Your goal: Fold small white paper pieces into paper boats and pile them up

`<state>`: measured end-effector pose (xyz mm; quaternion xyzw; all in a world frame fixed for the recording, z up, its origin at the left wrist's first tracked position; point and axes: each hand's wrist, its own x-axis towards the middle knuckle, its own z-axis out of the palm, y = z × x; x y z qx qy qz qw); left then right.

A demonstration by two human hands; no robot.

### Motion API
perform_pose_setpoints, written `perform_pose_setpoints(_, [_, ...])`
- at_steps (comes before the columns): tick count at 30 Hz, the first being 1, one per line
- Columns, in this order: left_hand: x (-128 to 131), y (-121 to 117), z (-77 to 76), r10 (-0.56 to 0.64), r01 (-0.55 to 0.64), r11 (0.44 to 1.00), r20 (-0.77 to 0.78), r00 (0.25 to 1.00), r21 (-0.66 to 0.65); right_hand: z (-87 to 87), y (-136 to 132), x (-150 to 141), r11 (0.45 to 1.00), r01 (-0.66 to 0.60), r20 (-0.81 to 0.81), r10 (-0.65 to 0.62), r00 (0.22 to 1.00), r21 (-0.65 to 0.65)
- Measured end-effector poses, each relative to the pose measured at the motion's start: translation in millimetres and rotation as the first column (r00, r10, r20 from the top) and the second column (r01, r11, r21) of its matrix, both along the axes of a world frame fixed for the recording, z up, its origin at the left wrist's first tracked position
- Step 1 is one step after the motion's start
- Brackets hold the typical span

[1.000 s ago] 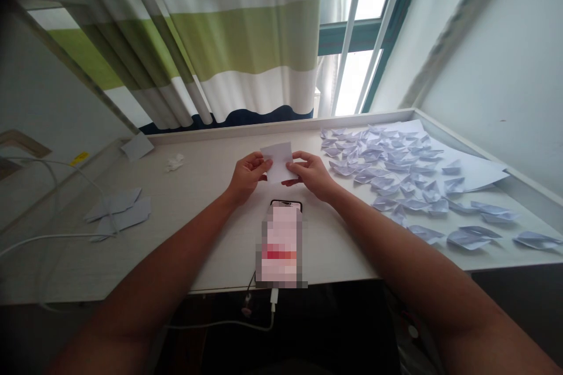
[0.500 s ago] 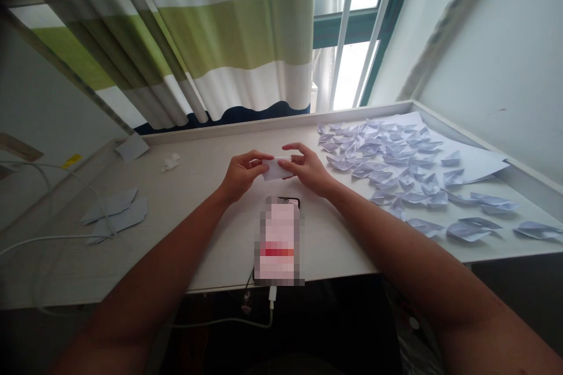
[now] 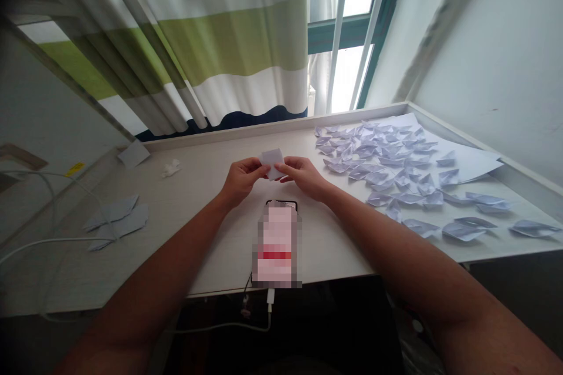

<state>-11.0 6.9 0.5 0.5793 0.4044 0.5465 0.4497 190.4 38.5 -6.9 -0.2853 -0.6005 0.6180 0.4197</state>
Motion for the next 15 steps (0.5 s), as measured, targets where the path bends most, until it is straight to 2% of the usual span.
perform_pose_setpoints(6, [-1.6,0.2,-2.1,-0.030,0.029,1.000,-0.029,0.999,-0.008,-1.1,1.3,1.8,0.997,0.042,0.025,-0.044,0.999,0.064])
perform_pose_setpoints(11, [-3.2,2.4,-6.8,-0.002,0.001,1.000,-0.079,0.997,-0.012,-2.0,0.5,1.8,0.997,0.044,0.071,-0.048,0.996,0.060])
perform_pose_setpoints(15, [-5.3,4.1,-8.1,-0.041,0.042,0.999,-0.093,0.995,0.006,-0.4,-1.0,0.6,0.996,0.073,0.082,-0.077,0.994,0.050])
